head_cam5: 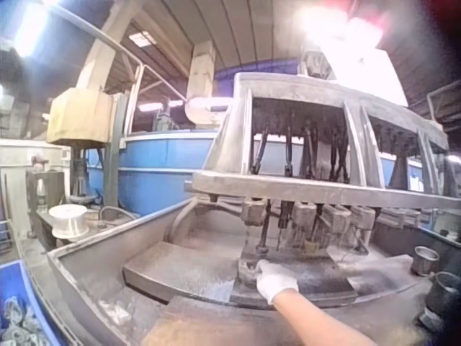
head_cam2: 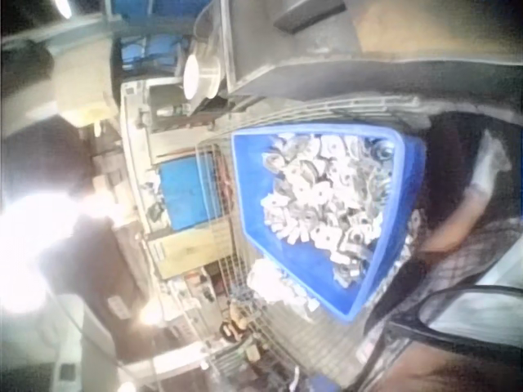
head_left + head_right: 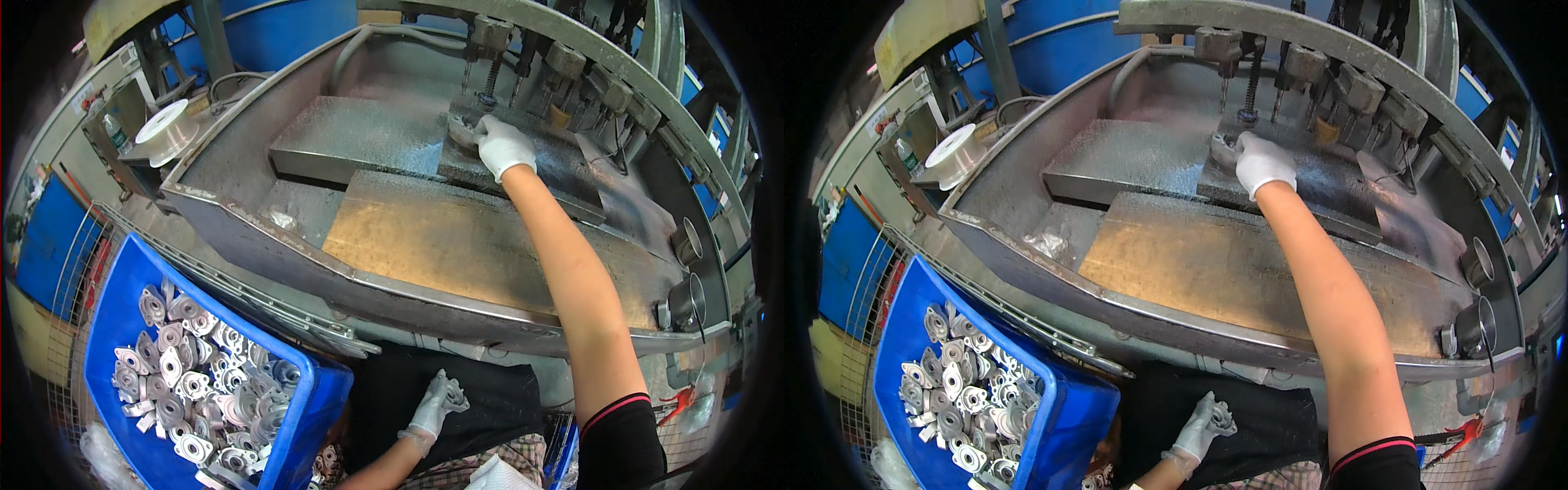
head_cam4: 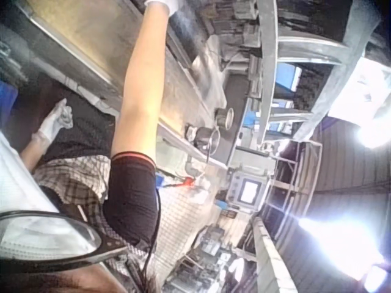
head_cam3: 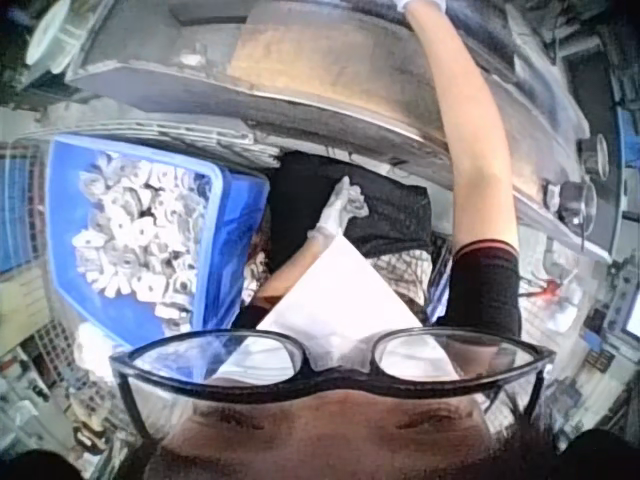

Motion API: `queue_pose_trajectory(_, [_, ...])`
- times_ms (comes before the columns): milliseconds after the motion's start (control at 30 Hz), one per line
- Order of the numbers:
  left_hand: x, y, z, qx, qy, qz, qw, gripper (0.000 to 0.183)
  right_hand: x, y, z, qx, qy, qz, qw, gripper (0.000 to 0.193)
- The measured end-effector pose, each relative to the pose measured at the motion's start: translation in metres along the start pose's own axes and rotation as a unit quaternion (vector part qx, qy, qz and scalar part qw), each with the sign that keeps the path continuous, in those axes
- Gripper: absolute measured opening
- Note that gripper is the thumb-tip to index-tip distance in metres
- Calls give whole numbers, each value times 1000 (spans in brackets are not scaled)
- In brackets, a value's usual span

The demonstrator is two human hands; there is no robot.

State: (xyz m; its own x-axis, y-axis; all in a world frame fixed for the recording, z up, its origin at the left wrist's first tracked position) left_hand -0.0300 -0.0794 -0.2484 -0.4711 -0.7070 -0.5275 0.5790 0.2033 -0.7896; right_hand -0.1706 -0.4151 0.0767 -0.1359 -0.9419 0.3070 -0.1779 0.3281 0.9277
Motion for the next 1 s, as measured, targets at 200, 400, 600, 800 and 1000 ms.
queue_pose_trajectory(200, [-3, -4, 3, -9, 14, 10, 1000, 37, 4, -11, 8, -4, -13, 16, 1000, 25])
queue_pose_trajectory(400, [4, 5, -2, -10, 10, -24, 1000, 38, 1, -13, 10, 27, 4, 15, 1000, 28])
queue_pose_trajectory(600, [7, 5, -4, 2, -13, -2, 1000, 39, 4, -9, 11, 21, 15, -3, 1000, 28])
queue_pose_trajectory(800, [7, 3, -4, 2, 11, -11, 1000, 46, -7, 5, 15, 31, 47, 1, 998, 29])
queue_pose_trajectory(1000, [3, -3, 0, 41, -10, -32, 999, 42, -63, 33, 24, -4, 185, 40, 982, 22])
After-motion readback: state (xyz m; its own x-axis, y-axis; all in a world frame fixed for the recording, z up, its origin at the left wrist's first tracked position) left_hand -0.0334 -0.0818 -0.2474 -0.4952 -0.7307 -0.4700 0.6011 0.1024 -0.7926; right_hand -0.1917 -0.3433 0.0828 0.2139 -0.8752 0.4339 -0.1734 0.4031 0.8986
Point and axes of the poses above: each hand's wrist, its own x-axis towards the middle knuckle, its own y-axis out of the back of the hand, z = x × y, the point moved 2 cm from there along x, towards the middle knuckle, and after that the axes turned 2 degrees about y, right-handed, at the moved point
